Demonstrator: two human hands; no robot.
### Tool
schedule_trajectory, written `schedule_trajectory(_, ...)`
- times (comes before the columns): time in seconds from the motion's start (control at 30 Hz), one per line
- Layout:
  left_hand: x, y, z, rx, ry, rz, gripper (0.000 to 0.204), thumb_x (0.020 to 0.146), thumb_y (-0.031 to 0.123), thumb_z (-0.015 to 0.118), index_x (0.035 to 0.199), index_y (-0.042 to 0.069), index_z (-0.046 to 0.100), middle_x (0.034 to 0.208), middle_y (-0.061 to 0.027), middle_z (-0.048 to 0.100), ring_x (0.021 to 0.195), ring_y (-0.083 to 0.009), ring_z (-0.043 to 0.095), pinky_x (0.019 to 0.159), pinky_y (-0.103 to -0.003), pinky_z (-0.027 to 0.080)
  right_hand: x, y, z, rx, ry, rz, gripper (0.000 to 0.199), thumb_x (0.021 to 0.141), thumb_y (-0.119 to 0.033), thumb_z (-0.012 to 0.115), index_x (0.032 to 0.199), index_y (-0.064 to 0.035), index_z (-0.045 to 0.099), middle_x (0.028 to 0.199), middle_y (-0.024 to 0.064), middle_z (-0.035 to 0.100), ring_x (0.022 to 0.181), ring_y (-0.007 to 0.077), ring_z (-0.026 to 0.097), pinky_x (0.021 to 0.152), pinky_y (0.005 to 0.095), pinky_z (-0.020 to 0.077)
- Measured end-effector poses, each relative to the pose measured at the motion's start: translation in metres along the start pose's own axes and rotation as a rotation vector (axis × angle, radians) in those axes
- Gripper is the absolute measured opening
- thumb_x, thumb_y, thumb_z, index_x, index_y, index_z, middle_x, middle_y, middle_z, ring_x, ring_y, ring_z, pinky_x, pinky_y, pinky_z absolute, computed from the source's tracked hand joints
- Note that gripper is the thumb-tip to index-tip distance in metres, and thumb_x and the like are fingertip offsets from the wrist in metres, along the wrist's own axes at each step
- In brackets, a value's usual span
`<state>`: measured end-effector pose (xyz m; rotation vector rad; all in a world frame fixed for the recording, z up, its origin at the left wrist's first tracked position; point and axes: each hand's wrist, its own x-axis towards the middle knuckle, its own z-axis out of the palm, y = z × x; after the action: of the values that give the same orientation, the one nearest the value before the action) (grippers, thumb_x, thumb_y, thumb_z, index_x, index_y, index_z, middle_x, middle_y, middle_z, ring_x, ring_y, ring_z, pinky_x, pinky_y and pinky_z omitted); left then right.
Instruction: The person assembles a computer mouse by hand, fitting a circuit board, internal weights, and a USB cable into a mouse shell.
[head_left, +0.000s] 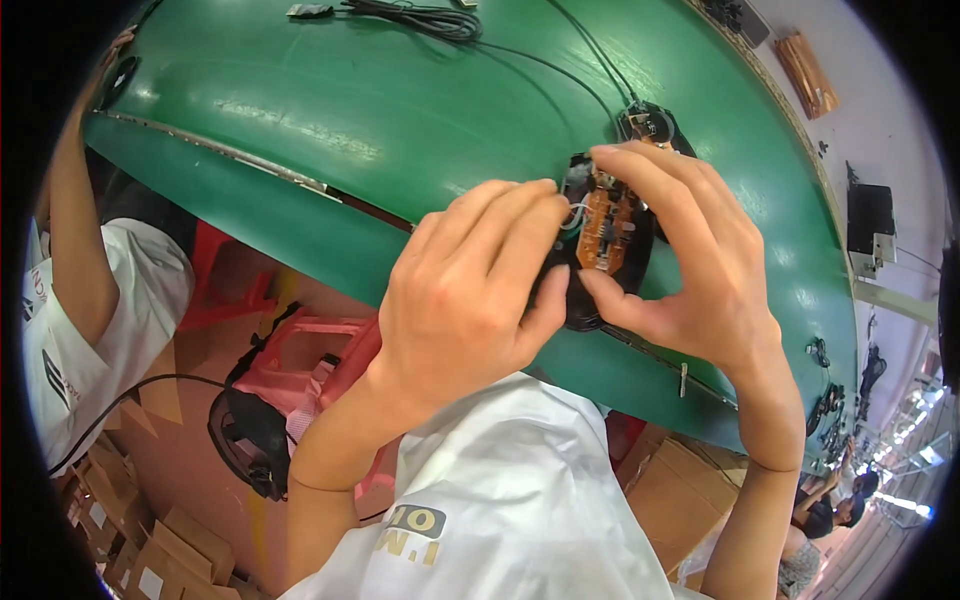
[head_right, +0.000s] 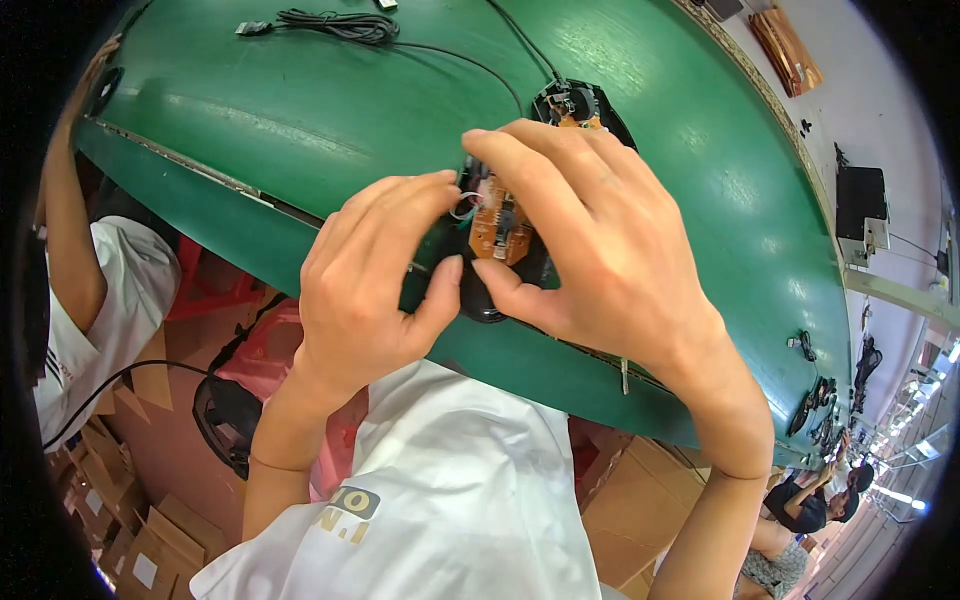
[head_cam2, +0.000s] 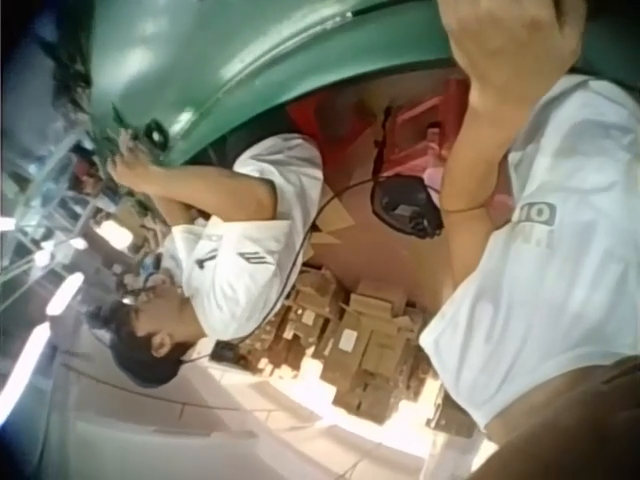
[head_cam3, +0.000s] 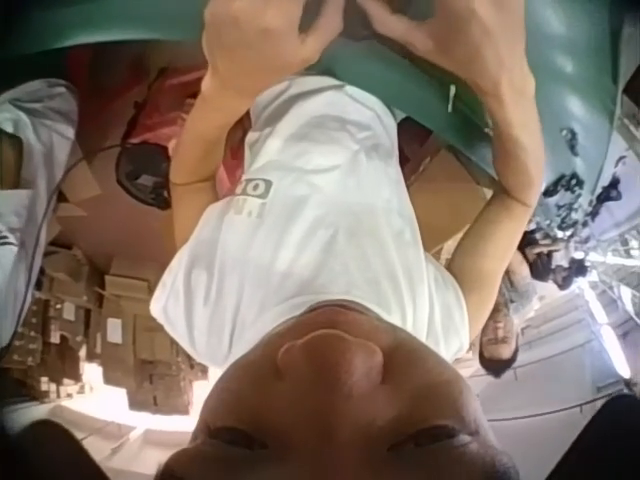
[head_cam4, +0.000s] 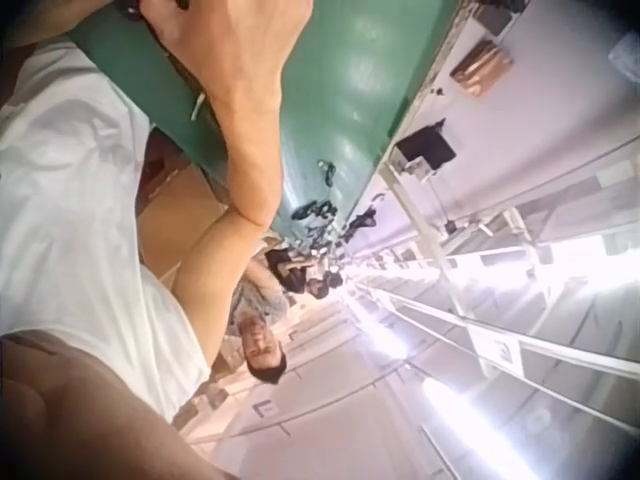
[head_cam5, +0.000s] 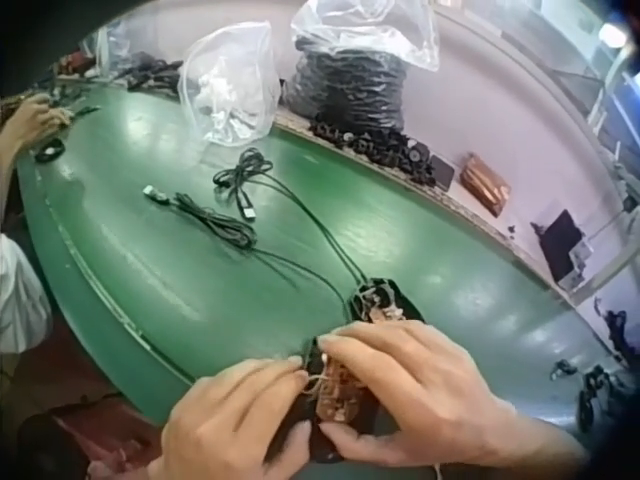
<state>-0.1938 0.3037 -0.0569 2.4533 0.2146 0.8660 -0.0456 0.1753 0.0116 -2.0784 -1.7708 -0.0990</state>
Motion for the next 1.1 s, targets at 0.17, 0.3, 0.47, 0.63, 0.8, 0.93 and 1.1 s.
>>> schedule_trajectory(0.17,0.003,0.004,-0.002,0.012,-0.067,-0.011,0.047,0.075,0.017,0.073,0.119,0.002,0.063,0.126,-0.0125,0.061,0.112,-0.0260,0.059,0.085,-0.035,0.048,-0.009,0.009,0.003,0.009,0.029,0.006,0.062,0.064,-0.009,0.079,0.124,-0.0068,0.064,0.121,0.0092,0.065,0.099,0.0256,0.064,0.088,0.0348,0.0540)
schedule_trajectory(0.3,0.004,0.010,-0.002,0.006,-0.116,-0.004,0.049,0.076,0.021,0.074,0.120,0.003,0.063,0.127,-0.0139,0.059,0.114,-0.0277,0.056,0.088,-0.037,0.045,-0.016,0.013,0.007,0.052,0.058,0.036,0.062,0.064,-0.008,0.078,0.124,-0.0067,0.063,0.121,0.0091,0.064,0.098,0.0244,0.064,0.087,0.0340,0.0545)
schedule_trajectory(0.47,0.001,0.019,0.005,0.014,-0.142,-0.012,0.050,0.077,0.023,0.075,0.121,0.003,0.062,0.127,-0.0155,0.058,0.116,-0.0293,0.054,0.090,-0.038,0.042,-0.021,0.019,0.009,0.128,0.127,0.041,0.062,0.064,-0.008,0.078,0.124,-0.0043,0.063,0.121,0.0102,0.064,0.100,0.0230,0.064,0.087,0.0343,0.0553)
schedule_trajectory(0.63,0.000,0.019,0.007,-0.016,-0.102,-0.035,0.052,0.077,0.023,0.075,0.122,0.003,0.062,0.125,-0.0149,0.058,0.113,-0.0289,0.055,0.088,-0.038,0.041,-0.021,0.021,0.005,0.150,0.146,0.030,0.064,0.063,-0.009,0.077,0.125,-0.0010,0.061,0.124,0.0133,0.065,0.103,0.0247,0.065,0.090,0.0357,0.0547)
schedule_trajectory(0.8,0.013,0.013,-0.001,-0.153,-0.076,-0.052,0.046,0.078,0.018,0.073,0.121,0.004,0.065,0.117,-0.0115,0.061,0.101,-0.0268,0.057,0.084,-0.035,0.044,-0.018,0.020,-0.008,0.159,0.146,0.043,0.065,0.063,-0.009,0.077,0.125,-0.0006,0.061,0.122,0.0138,0.068,0.101,0.0246,0.066,0.089,0.0352,0.0546)
schedule_trajectory(0.93,0.036,0.005,-0.001,-0.281,-0.117,-0.036,0.035,0.081,0.013,0.072,0.115,0.004,0.070,0.107,-0.0086,0.063,0.089,-0.0243,0.057,0.079,-0.032,0.046,-0.019,0.018,-0.021,0.163,0.149,0.069,0.065,0.063,-0.010,0.077,0.126,-0.0013,0.063,0.119,0.0120,0.069,0.097,0.0224,0.067,0.087,0.0332,0.0546)
schedule_trajectory(1.1,0.077,-0.009,0.002,-0.390,-0.311,0.050,0.019,0.087,0.010,0.069,0.104,0.004,0.073,0.092,-0.0063,0.061,0.077,-0.0204,0.052,0.071,-0.031,0.044,-0.017,0.023,-0.035,0.111,0.091,0.116,0.070,0.062,-0.015,0.076,0.128,0.0012,0.060,0.120,0.0109,0.071,0.102,0.0230,0.066,0.089,0.0327,0.0515)
